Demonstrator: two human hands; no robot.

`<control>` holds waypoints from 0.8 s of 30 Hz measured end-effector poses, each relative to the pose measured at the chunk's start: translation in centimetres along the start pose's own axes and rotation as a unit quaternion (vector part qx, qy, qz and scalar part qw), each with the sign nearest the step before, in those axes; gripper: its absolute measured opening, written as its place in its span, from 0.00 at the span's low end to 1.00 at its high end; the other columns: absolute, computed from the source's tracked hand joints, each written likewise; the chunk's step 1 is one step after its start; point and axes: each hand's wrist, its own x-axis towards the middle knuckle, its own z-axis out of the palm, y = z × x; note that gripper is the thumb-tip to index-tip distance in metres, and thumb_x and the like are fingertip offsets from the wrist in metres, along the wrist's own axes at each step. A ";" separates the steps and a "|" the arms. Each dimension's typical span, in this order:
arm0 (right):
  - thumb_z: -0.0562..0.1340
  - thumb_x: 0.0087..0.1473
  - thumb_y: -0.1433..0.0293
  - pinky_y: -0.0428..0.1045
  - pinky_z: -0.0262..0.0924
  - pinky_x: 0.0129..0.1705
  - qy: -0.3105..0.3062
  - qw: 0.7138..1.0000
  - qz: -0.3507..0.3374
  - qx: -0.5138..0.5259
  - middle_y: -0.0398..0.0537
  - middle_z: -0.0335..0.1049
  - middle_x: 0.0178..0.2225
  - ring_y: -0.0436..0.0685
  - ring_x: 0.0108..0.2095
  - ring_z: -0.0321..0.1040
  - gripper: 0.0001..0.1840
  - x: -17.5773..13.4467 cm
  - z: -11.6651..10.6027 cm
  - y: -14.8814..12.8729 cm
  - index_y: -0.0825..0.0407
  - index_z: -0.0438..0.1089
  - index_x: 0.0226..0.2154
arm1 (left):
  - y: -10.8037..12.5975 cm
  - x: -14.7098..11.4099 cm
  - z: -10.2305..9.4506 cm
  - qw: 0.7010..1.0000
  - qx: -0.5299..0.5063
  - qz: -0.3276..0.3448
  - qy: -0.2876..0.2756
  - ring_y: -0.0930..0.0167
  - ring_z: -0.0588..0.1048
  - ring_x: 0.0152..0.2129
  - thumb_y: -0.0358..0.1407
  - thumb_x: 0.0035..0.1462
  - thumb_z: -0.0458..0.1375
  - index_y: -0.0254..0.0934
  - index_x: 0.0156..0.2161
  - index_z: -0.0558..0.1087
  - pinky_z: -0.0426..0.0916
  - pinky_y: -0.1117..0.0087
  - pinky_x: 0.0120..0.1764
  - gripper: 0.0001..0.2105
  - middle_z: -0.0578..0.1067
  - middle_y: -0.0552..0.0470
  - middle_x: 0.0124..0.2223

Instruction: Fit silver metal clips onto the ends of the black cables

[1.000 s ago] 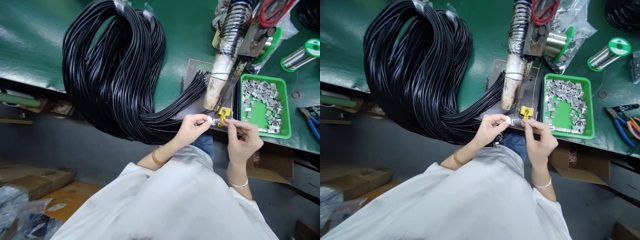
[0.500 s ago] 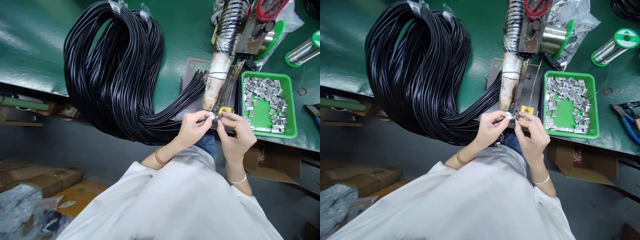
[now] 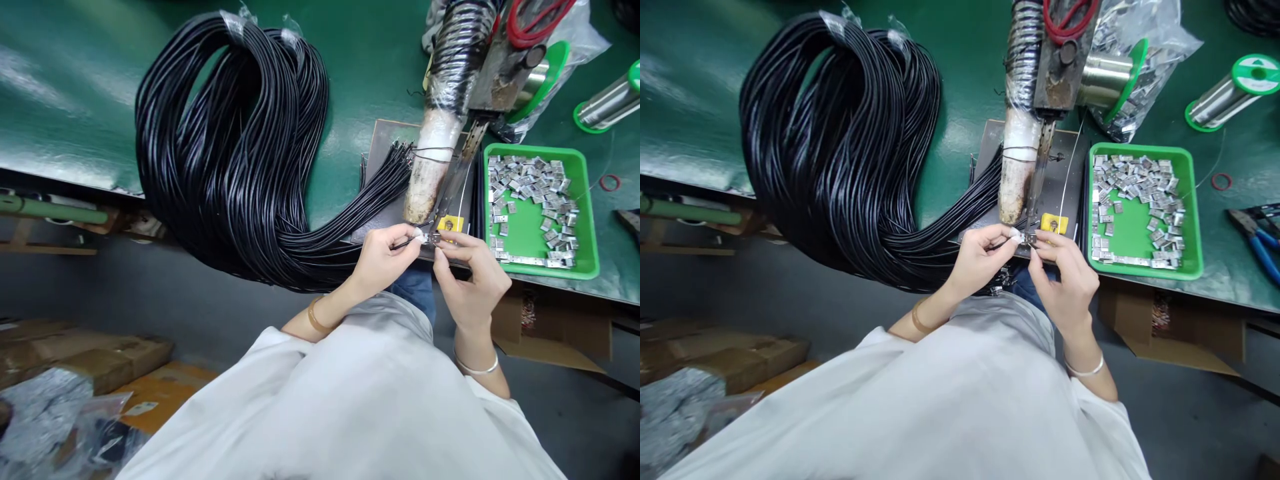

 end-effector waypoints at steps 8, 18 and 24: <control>0.66 0.55 0.74 0.51 0.74 0.41 0.037 0.993 0.089 0.072 0.45 0.79 0.38 0.55 0.40 0.79 0.04 0.1 -0.4 -0.2 0.50 0.71 0.34 | 0.9 -0.3 -0.5 0.988 -0.093 -0.055 -0.112 0.81 0.55 0.17 0.39 0.57 0.61 0.31 0.30 0.74 0.50 0.76 0.22 0.11 0.59 0.60 0.20; 0.68 0.54 0.72 0.56 0.76 0.44 0.143 0.984 0.099 0.048 0.35 0.71 0.24 0.50 0.25 0.73 0.05 -1.2 -0.5 0.7 0.49 0.72 0.35 | 0.5 -0.1 -1.0 0.980 -0.160 -0.040 -0.108 0.79 0.61 0.21 0.40 0.58 0.62 0.30 0.24 0.74 0.56 0.75 0.26 0.16 0.65 0.56 0.22; 0.68 0.53 0.75 0.53 0.74 0.45 0.086 0.996 0.035 0.005 0.39 0.72 0.28 0.50 0.32 0.73 0.06 -0.2 -0.4 0.0 0.49 0.73 0.32 | 0.1 0.3 -0.4 0.994 -0.107 0.025 -0.022 0.80 0.63 0.21 0.34 0.55 0.64 0.30 0.28 0.78 0.55 0.76 0.23 0.08 0.68 0.55 0.24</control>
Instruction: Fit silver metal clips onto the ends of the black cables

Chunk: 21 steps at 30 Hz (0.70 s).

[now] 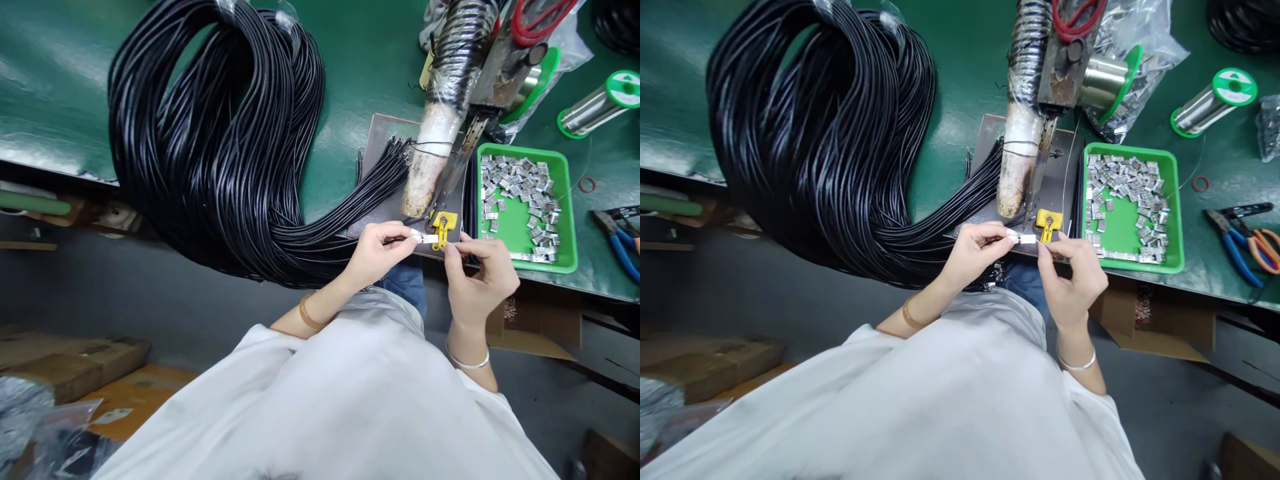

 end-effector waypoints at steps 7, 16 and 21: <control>0.65 0.55 0.77 0.51 0.73 0.45 -0.074 0.997 -0.030 -0.019 0.47 0.79 0.43 0.55 0.46 0.77 0.07 0.2 0.9 -0.2 0.50 0.71 0.36 | 0.0 0.3 0.3 0.997 0.026 0.057 0.035 0.81 0.65 0.20 0.32 0.57 0.62 0.31 0.32 0.80 0.57 0.78 0.21 0.06 0.73 0.54 0.27; 0.66 0.55 0.76 0.53 0.73 0.49 -0.064 0.996 -0.050 -0.030 0.45 0.80 0.44 0.56 0.46 0.78 0.07 0.9 1.1 -0.6 0.49 0.73 0.35 | 0.4 0.5 0.5 0.991 0.052 0.114 0.056 0.81 0.68 0.21 0.31 0.57 0.62 0.32 0.34 0.81 0.59 0.81 0.21 0.05 0.74 0.53 0.28; 0.65 0.56 0.73 0.53 0.75 0.46 -0.082 0.996 -0.029 -0.037 0.46 0.79 0.46 0.56 0.44 0.78 0.04 0.6 0.8 -0.7 0.48 0.71 0.33 | 0.8 0.2 0.4 0.995 0.059 0.057 0.050 0.80 0.67 0.21 0.32 0.58 0.61 0.32 0.33 0.81 0.59 0.80 0.21 0.07 0.76 0.52 0.29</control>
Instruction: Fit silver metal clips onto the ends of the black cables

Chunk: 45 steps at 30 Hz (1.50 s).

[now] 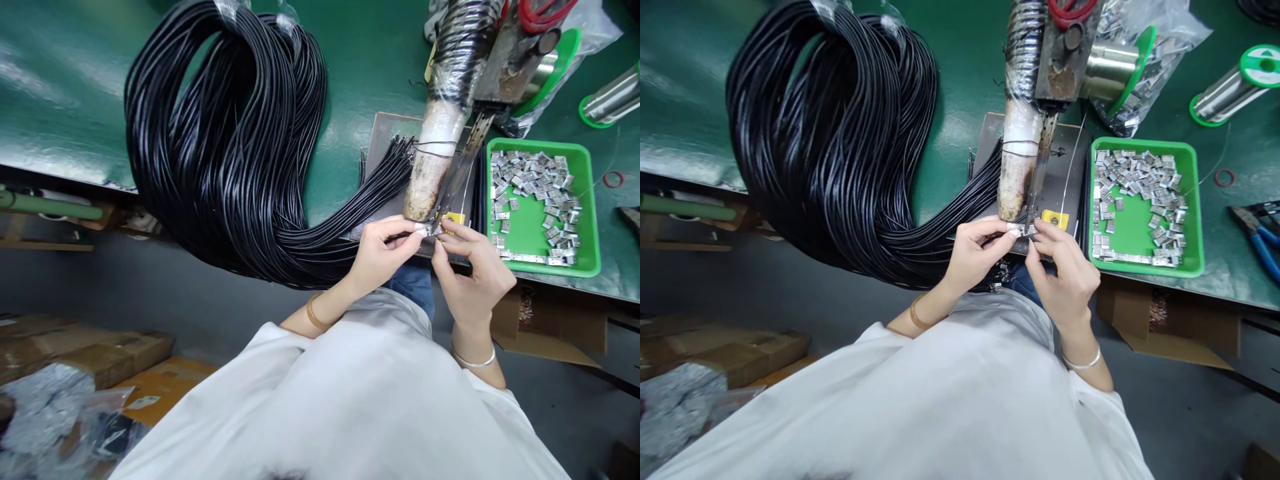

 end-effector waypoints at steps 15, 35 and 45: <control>0.64 0.58 0.71 0.50 0.74 0.30 0.131 0.980 0.018 0.150 0.37 0.70 0.21 0.50 0.22 0.72 0.02 -1.8 -2.7 -0.4 0.51 0.69 0.34 | -0.9 -3.7 -0.3 0.984 0.127 0.115 -0.040 0.77 0.61 0.22 0.33 0.62 0.58 0.32 0.41 0.81 0.57 0.74 0.27 0.09 0.64 0.57 0.24; 0.60 0.57 0.46 0.50 0.45 0.32 -0.124 0.936 0.115 -0.309 0.52 0.71 0.23 0.56 0.27 0.64 0.27 0.6 -1.4 1.8 0.53 0.75 0.29 | -2.3 -4.3 -4.2 0.896 0.380 0.231 -0.013 0.64 0.72 0.42 0.35 0.65 0.56 0.33 0.46 0.78 0.66 0.61 0.49 0.11 0.78 0.43 0.42; 0.63 0.56 0.57 0.46 0.48 0.28 -0.134 0.969 0.109 -0.177 0.40 0.68 0.21 0.48 0.21 0.61 0.17 0.5 -2.4 2.0 0.50 0.66 0.24 | -3.5 3.3 -4.4 0.924 0.343 0.135 0.102 0.71 0.72 0.27 0.31 0.66 0.51 0.36 0.36 0.70 0.63 0.71 0.35 0.07 0.73 0.50 0.31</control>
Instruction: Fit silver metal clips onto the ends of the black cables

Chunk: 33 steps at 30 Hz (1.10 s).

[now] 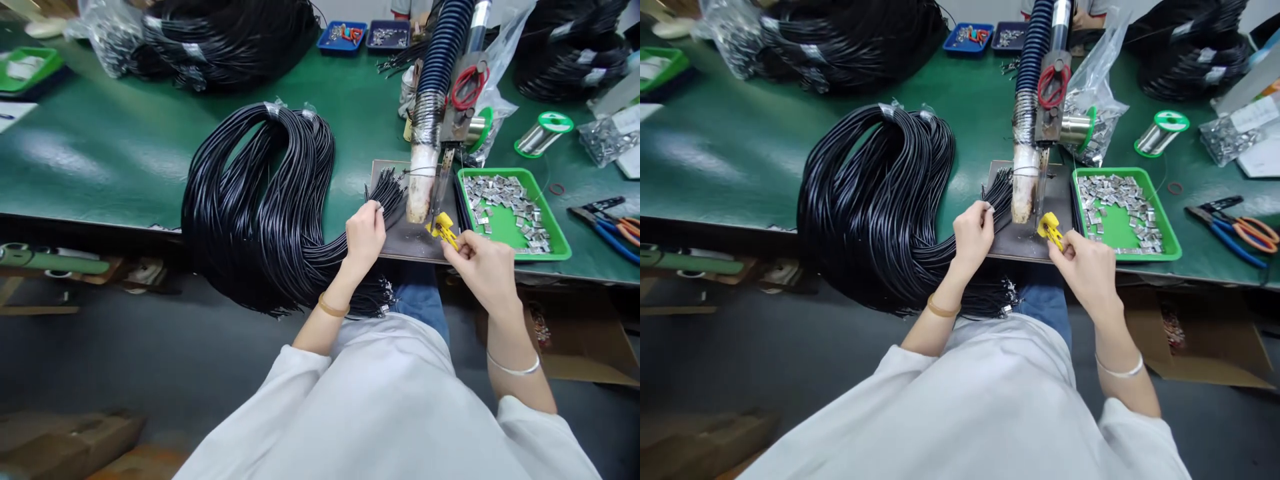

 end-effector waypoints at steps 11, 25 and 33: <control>0.68 0.55 0.65 0.43 0.50 0.23 0.108 0.988 -0.060 0.091 0.32 0.59 0.18 0.42 0.17 0.53 0.14 -2.0 -1.0 0.2 0.50 0.64 0.26 | -0.1 0.7 -1.9 0.880 -0.425 -0.179 0.113 0.81 0.59 0.14 0.43 0.62 0.60 0.41 0.45 0.65 0.52 0.79 0.15 0.13 0.67 0.62 0.24; 0.62 0.60 0.55 0.48 0.42 0.25 0.017 0.984 -0.112 -0.138 0.38 0.61 0.20 0.46 0.20 0.57 0.17 -0.5 -1.0 1.5 0.50 0.64 0.29 | 0.4 -0.9 -0.9 0.996 0.057 0.064 -0.015 0.67 0.73 0.39 0.35 0.62 0.59 0.34 0.41 0.79 0.68 0.65 0.45 0.08 0.79 0.47 0.42; 0.62 0.59 0.70 0.46 0.63 0.29 0.041 0.977 -0.035 0.205 0.38 0.74 0.30 0.49 0.25 0.70 0.16 -2.9 -5.8 0.1 0.44 0.68 0.50 | 0.9 -1.1 -1.2 0.973 0.175 0.115 -0.095 0.62 0.70 0.42 0.32 0.62 0.57 0.34 0.37 0.76 0.68 0.61 0.43 0.06 0.76 0.43 0.45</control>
